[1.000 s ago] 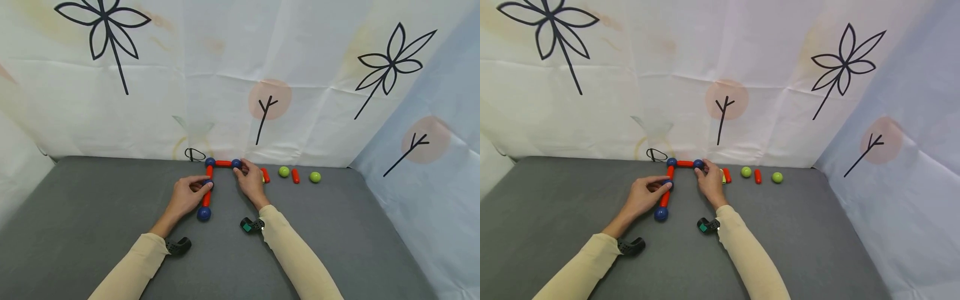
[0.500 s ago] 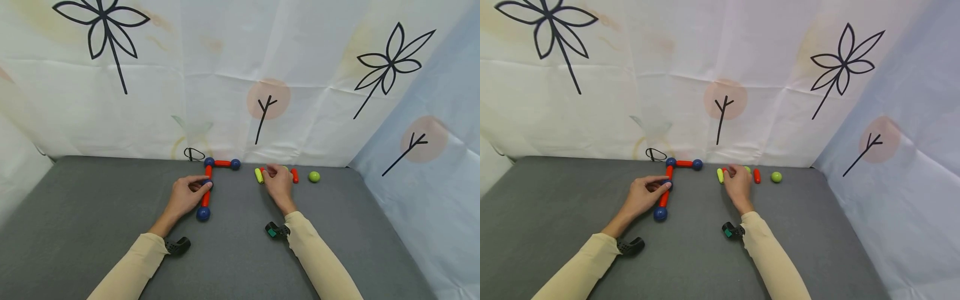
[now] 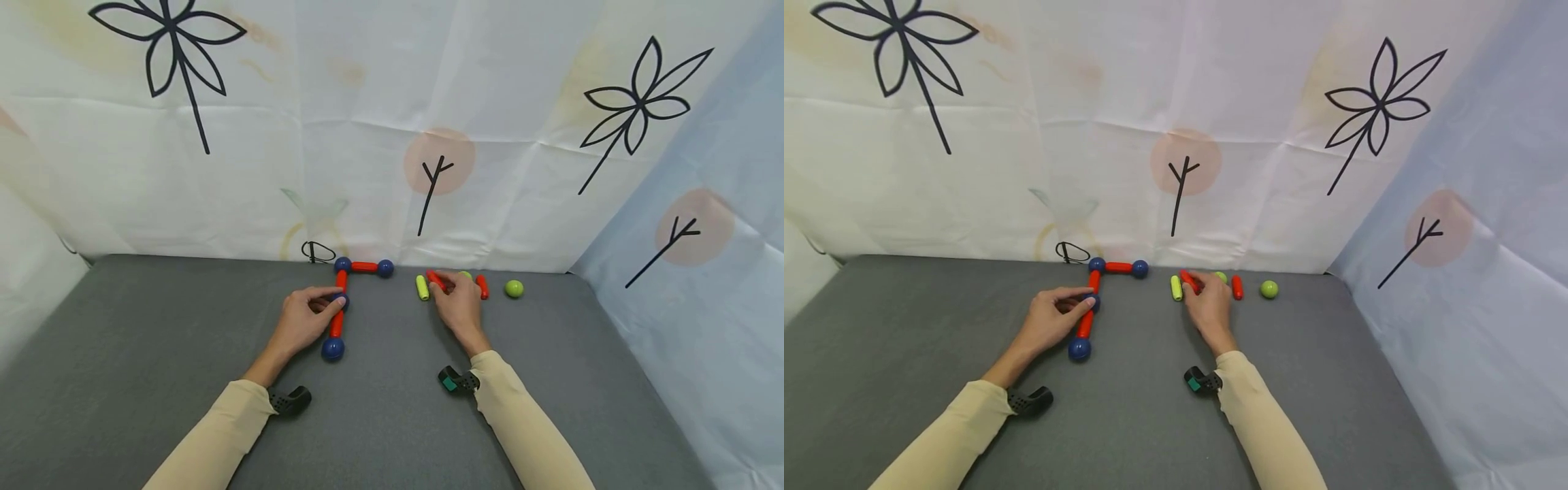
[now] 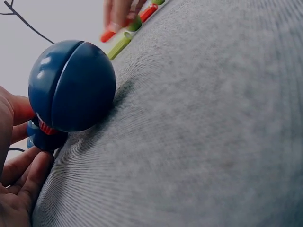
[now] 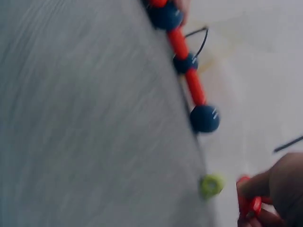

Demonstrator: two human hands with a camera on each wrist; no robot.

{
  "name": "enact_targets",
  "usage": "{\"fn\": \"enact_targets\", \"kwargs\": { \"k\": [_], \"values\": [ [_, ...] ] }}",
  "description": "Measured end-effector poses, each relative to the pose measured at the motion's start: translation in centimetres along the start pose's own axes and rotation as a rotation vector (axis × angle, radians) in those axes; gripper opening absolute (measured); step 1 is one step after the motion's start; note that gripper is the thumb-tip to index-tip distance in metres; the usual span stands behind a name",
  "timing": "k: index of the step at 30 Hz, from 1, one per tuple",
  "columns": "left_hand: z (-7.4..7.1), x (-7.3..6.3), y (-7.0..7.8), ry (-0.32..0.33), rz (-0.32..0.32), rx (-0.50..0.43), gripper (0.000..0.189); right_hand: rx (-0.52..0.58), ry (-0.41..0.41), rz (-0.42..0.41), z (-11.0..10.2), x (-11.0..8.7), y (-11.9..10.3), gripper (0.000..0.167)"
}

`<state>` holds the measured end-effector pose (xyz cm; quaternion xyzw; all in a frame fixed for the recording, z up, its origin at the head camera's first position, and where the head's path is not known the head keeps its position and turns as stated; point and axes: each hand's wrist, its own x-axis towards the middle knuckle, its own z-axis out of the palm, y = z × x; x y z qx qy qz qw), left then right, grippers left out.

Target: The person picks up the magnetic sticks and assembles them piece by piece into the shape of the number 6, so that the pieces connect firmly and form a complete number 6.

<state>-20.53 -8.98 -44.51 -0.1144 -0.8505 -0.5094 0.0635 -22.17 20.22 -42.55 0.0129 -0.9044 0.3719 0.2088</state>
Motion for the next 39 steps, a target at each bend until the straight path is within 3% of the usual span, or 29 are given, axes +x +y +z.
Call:
{"fn": "enact_targets", "kwargs": {
  "k": [3, 6, 9, 13, 22, 32, 36, 39],
  "values": [
    [0.0, 0.0, 0.0, 0.007, 0.005, -0.007, 0.03, 0.104, -0.099, -0.113, 0.2, -0.1, -1.6, 0.024],
    [0.0, 0.0, 0.0, 0.018, 0.011, -0.002, 0.03, 0.187, -0.29, -0.197, 0.9, -0.1, -3.2, 0.025],
    [0.0, 0.0, 0.0, 0.023, 0.016, 0.004, 0.03, 0.203, -0.466, -0.227, 2.0, -0.2, -4.5, 0.025],
    [0.0, 0.1, 0.1, 0.024, 0.022, 0.005, 0.029, 0.187, -0.576, -0.246, 3.4, -0.2, -5.5, 0.024],
    [0.2, 0.2, -0.1, 0.032, 0.033, 0.007, 0.03, 0.141, -0.601, -0.228, 4.1, -0.2, -6.0, 0.022],
    [0.1, 0.1, 0.0, 0.027, 0.026, 0.004, 0.031, 0.189, -0.602, -0.208, 4.2, -0.3, -5.5, 0.026],
    [0.1, 0.0, 0.1, 0.019, 0.011, 0.006, 0.031, 0.232, -0.509, -0.205, 3.4, -0.6, -4.7, 0.029],
    [0.1, 0.0, 0.1, 0.018, 0.005, 0.003, 0.031, 0.241, -0.358, -0.207, 2.0, -0.7, -3.6, 0.029]
  ]
}}
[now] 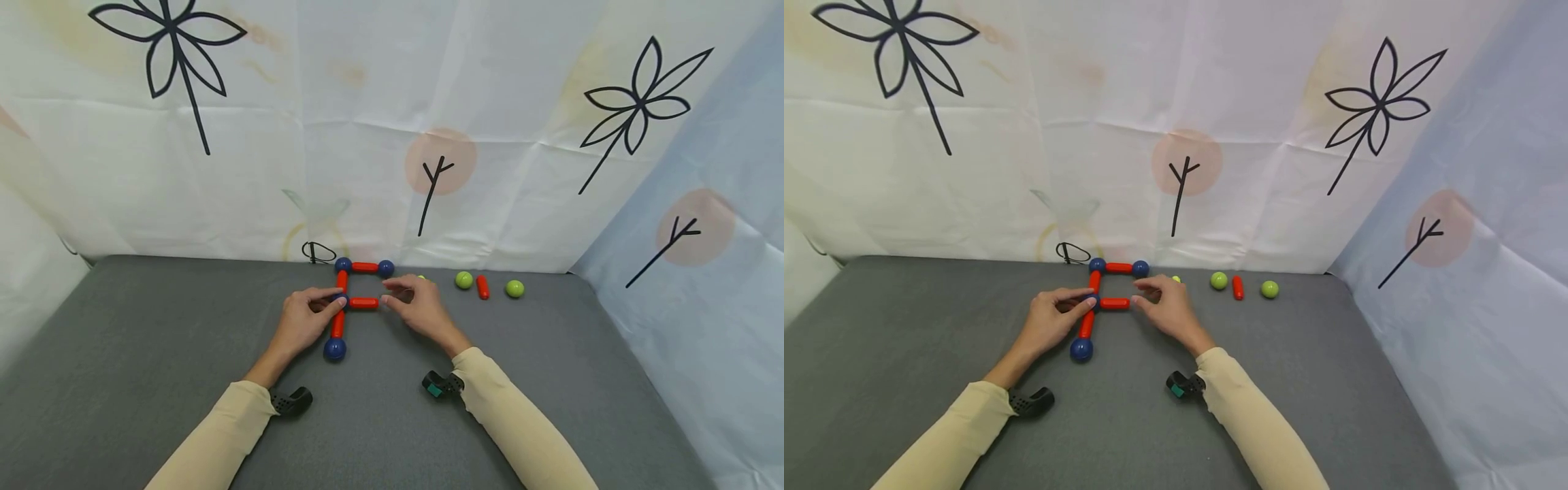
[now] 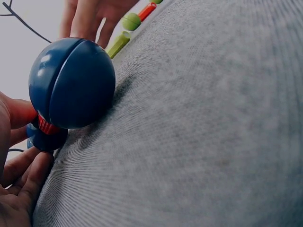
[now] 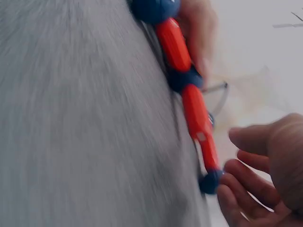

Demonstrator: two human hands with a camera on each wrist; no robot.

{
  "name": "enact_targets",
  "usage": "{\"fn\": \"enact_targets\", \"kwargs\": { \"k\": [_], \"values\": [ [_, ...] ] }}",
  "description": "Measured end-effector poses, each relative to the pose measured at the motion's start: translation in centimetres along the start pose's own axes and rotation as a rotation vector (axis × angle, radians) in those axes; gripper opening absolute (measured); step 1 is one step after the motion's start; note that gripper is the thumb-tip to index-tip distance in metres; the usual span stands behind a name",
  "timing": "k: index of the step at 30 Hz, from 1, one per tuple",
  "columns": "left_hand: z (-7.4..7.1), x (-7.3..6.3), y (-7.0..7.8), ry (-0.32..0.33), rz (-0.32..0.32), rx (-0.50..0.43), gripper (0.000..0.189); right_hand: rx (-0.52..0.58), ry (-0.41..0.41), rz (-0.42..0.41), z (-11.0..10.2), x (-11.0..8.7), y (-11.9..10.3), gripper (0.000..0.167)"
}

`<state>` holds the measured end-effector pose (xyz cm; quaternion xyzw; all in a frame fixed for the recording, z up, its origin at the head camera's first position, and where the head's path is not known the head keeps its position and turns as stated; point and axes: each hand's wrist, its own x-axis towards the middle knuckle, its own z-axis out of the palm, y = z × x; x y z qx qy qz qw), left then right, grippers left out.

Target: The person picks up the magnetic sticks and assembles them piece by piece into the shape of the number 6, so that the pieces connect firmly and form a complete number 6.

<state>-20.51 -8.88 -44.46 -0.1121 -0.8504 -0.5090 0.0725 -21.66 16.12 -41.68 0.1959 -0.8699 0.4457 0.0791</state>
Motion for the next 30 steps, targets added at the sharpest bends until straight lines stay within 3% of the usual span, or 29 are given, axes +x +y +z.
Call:
{"fn": "enact_targets", "kwargs": {
  "k": [7, 10, 13, 18, 24, 30],
  "values": [
    [0.0, 0.0, -0.1, 0.002, 0.001, -0.003, 0.03, -0.088, 0.504, 0.043, -4.7, -1.6, 3.5, 0.026],
    [0.0, 0.0, -0.2, 0.002, 0.001, 0.0, 0.03, -0.159, 0.616, 0.126, -6.5, -2.4, 5.2, 0.027],
    [0.0, 0.0, -0.2, 0.003, 0.005, 0.0, 0.03, -0.223, 0.624, 0.247, -7.6, -3.0, 6.6, 0.03],
    [0.1, 0.0, -0.1, 0.004, 0.004, 0.0, 0.03, -0.256, 0.55, 0.387, -8.1, -3.4, 7.6, 0.033],
    [0.0, 0.0, 0.0, 0.008, 0.021, -0.003, 0.031, -0.249, 0.513, 0.443, -8.1, -3.5, 8.0, 0.031],
    [-0.2, 0.0, 0.1, -0.024, 0.001, 0.011, 0.033, -0.243, 0.521, 0.447, -7.9, -3.4, 8.1, 0.03]
  ]
}}
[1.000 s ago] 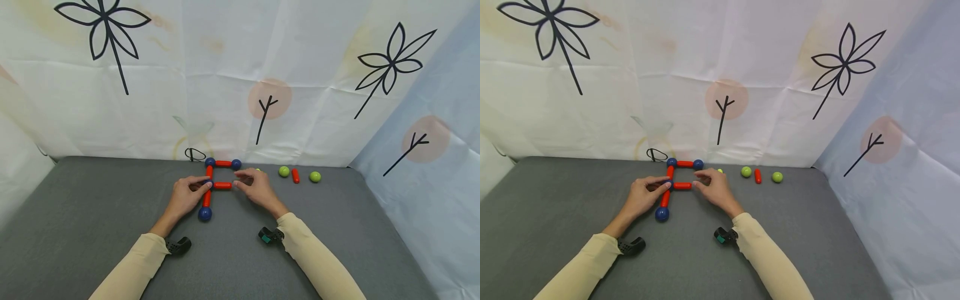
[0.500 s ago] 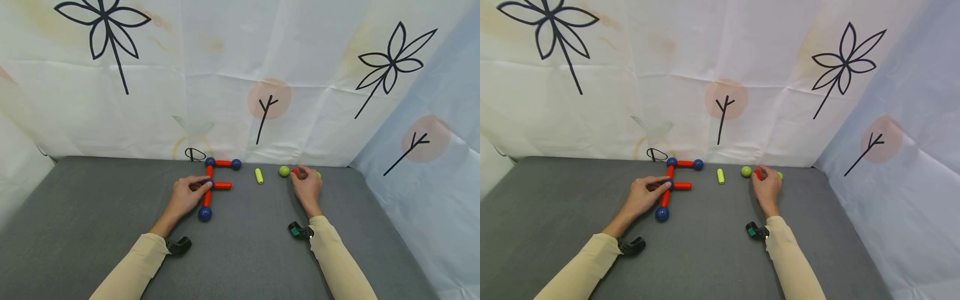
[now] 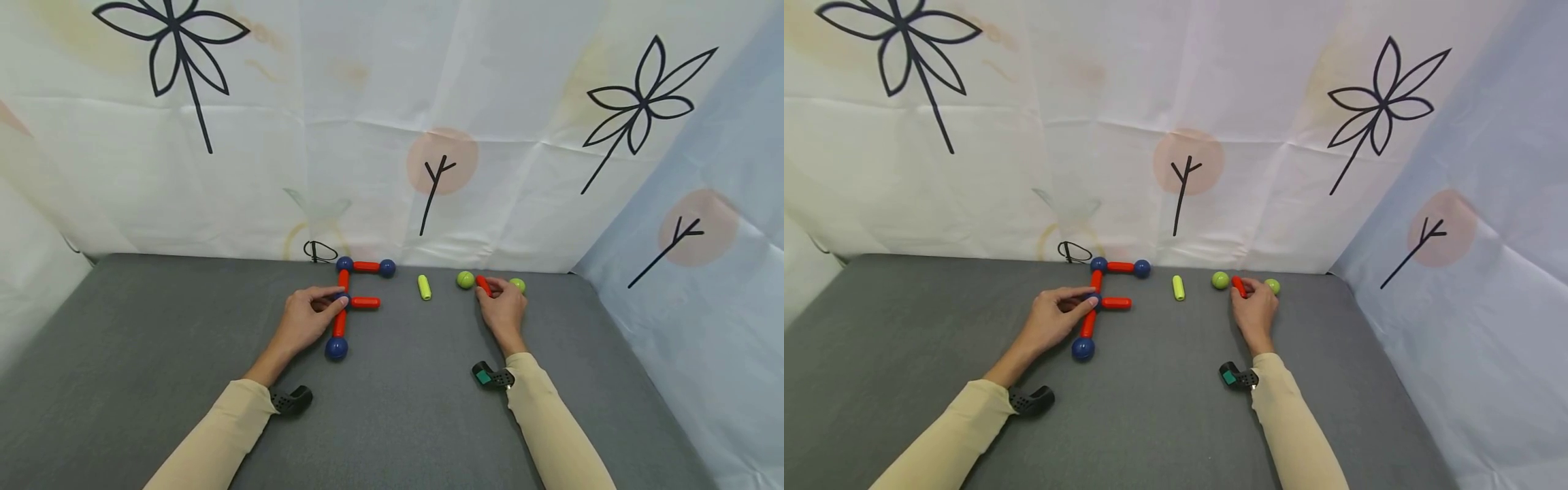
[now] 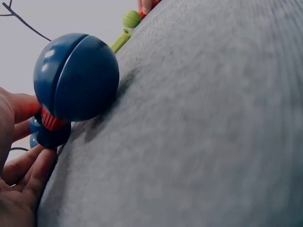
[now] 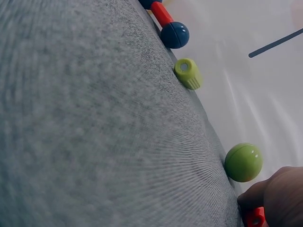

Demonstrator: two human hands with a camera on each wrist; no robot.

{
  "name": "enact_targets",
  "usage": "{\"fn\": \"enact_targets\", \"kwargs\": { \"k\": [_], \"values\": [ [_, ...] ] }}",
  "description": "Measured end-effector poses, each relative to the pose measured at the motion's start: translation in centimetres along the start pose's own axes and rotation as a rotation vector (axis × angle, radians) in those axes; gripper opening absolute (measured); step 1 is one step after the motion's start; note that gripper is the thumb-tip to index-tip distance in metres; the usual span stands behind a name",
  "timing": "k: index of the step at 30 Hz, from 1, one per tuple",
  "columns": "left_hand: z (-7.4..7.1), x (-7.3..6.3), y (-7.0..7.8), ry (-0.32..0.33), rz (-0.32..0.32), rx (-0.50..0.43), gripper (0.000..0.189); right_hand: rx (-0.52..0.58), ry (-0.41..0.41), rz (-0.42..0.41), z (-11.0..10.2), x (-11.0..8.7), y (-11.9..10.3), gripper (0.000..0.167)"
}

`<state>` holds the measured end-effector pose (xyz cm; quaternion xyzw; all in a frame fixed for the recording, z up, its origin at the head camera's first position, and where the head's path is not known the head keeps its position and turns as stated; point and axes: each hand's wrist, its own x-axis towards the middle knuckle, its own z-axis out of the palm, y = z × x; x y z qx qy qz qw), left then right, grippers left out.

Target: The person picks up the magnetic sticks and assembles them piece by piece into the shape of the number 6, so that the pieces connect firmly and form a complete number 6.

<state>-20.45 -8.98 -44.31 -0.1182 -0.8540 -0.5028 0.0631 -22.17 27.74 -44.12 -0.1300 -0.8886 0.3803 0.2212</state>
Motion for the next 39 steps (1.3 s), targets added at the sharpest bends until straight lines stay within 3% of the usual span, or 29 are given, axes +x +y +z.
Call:
{"fn": "enact_targets", "kwargs": {
  "k": [6, 10, 15, 19, 23, 27, 31, 34, 39],
  "values": [
    [-0.7, -0.4, 0.3, -0.046, -0.02, -0.013, 0.038, -0.004, 0.019, -0.007, 0.1, 0.1, 0.1, 0.029],
    [-1.4, -1.5, 0.1, -0.093, 0.023, 0.004, 0.04, -0.008, 0.017, -0.004, 0.2, 0.0, 0.2, 0.029],
    [-2.2, -3.1, 0.1, -0.22, 0.06, 0.016, 0.043, -0.006, 0.014, -0.001, 0.3, -0.1, 0.1, 0.029],
    [-2.5, -3.6, 0.2, -0.327, 0.131, 0.007, 0.037, 0.0, 0.013, 0.002, 0.2, -0.1, 0.1, 0.029],
    [-2.6, -3.6, -0.2, -0.338, 0.184, -0.016, 0.029, 0.011, 0.006, 0.018, 0.1, -0.1, 0.0, 0.03],
    [-2.6, -3.6, -0.8, -0.325, 0.198, -0.034, 0.028, 0.043, 0.031, 0.021, 0.1, -0.1, 0.0, 0.028],
    [-2.6, -3.5, -1.1, -0.319, 0.21, -0.049, 0.028, 0.1, 0.067, -0.053, -0.2, -0.2, -0.6, 0.026],
    [-2.6, -3.5, -1.1, -0.316, 0.217, -0.053, 0.029, 0.156, -0.065, -0.202, -0.3, -0.6, -1.9, 0.026],
    [-2.6, -3.4, -1.0, -0.312, 0.228, -0.049, 0.029, 0.179, -0.59, -0.448, 0.4, -2.8, -5.2, 0.026]
  ]
}}
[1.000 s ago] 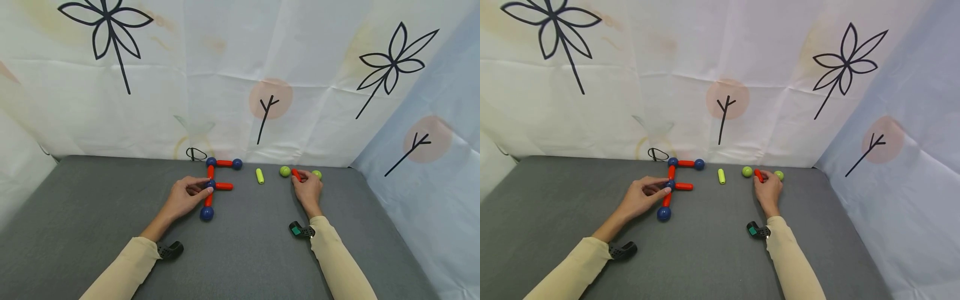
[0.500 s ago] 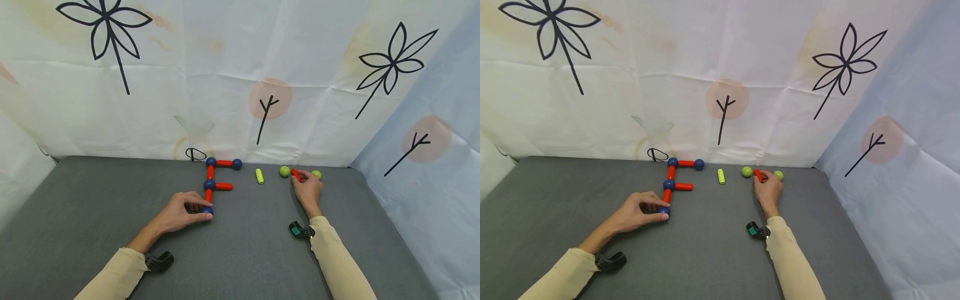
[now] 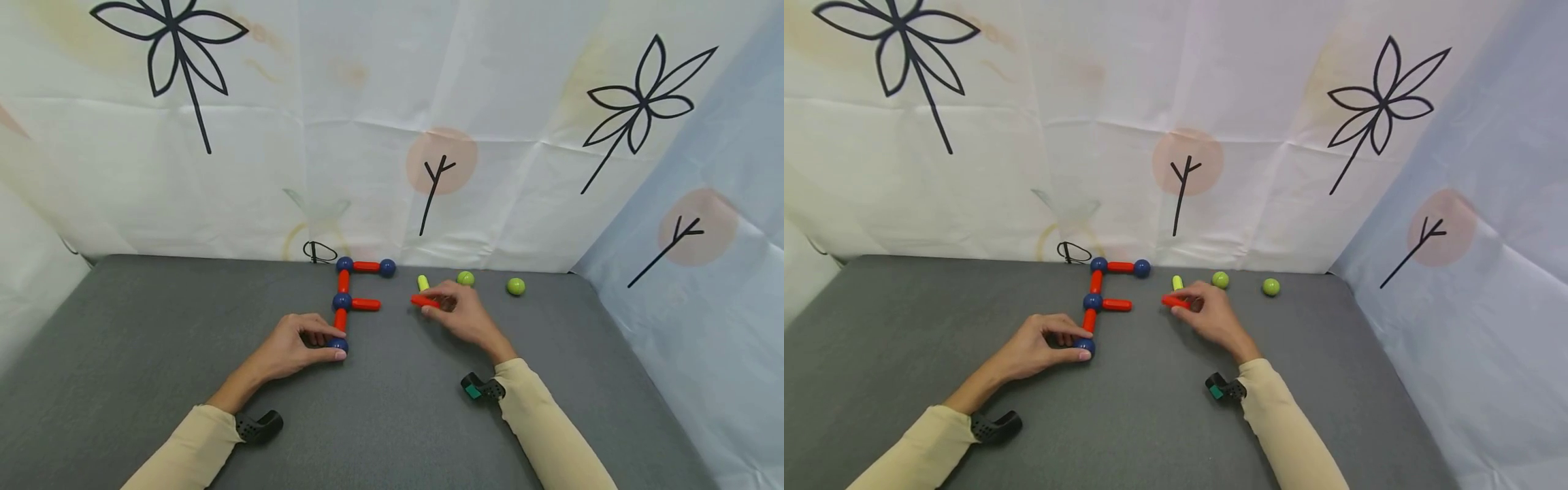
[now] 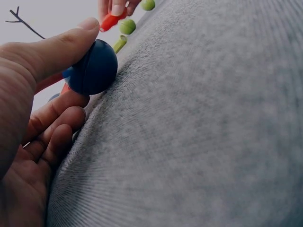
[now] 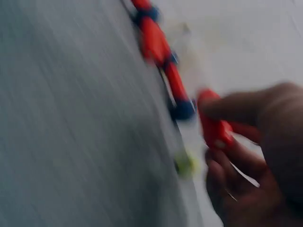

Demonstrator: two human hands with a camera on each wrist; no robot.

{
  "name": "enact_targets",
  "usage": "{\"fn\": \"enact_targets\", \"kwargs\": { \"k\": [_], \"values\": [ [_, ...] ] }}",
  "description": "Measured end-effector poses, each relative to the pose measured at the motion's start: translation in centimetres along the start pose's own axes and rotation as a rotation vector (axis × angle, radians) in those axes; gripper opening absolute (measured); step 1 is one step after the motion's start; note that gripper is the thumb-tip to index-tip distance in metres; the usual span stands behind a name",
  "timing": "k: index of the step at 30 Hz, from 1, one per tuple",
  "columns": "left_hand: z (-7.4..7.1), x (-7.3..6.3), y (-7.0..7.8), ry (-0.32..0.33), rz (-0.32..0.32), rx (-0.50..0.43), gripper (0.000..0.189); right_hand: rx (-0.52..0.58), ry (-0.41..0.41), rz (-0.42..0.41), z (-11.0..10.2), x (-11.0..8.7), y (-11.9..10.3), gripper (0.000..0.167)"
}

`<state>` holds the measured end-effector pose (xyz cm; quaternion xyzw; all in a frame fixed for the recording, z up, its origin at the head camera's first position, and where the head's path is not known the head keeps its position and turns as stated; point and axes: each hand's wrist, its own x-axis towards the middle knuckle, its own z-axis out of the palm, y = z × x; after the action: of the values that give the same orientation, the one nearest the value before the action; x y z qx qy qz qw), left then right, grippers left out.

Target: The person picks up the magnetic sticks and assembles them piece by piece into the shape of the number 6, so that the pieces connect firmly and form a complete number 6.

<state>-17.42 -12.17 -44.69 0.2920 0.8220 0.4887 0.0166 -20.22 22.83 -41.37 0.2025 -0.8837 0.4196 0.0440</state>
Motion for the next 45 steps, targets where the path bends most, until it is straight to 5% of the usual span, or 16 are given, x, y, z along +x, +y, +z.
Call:
{"fn": "enact_targets", "kwargs": {
  "k": [4, 8, 23, 34, 45],
  "values": [
    [0.1, 0.1, 0.0, 0.004, 0.003, 0.001, 0.029, 0.025, -0.283, -0.107, 2.9, -0.3, -2.7, 0.025],
    [0.1, 0.2, 0.1, 0.006, 0.013, -0.003, 0.029, 0.08, -0.38, -0.161, 5.4, -0.6, -4.4, 0.025],
    [-0.1, 0.3, 0.0, 0.001, 0.02, -0.053, 0.028, 0.129, -0.335, -0.116, 7.7, -0.9, -4.6, 0.024],
    [0.8, 3.9, 0.1, 0.238, -0.192, 0.101, 0.038, 0.151, -0.327, -0.103, 7.8, -0.8, -4.4, 0.024],
    [1.1, 4.8, -0.6, 0.287, -0.204, 0.05, 0.03, 0.149, -0.33, -0.11, 7.9, -0.7, -4.4, 0.024]
  ]
}}
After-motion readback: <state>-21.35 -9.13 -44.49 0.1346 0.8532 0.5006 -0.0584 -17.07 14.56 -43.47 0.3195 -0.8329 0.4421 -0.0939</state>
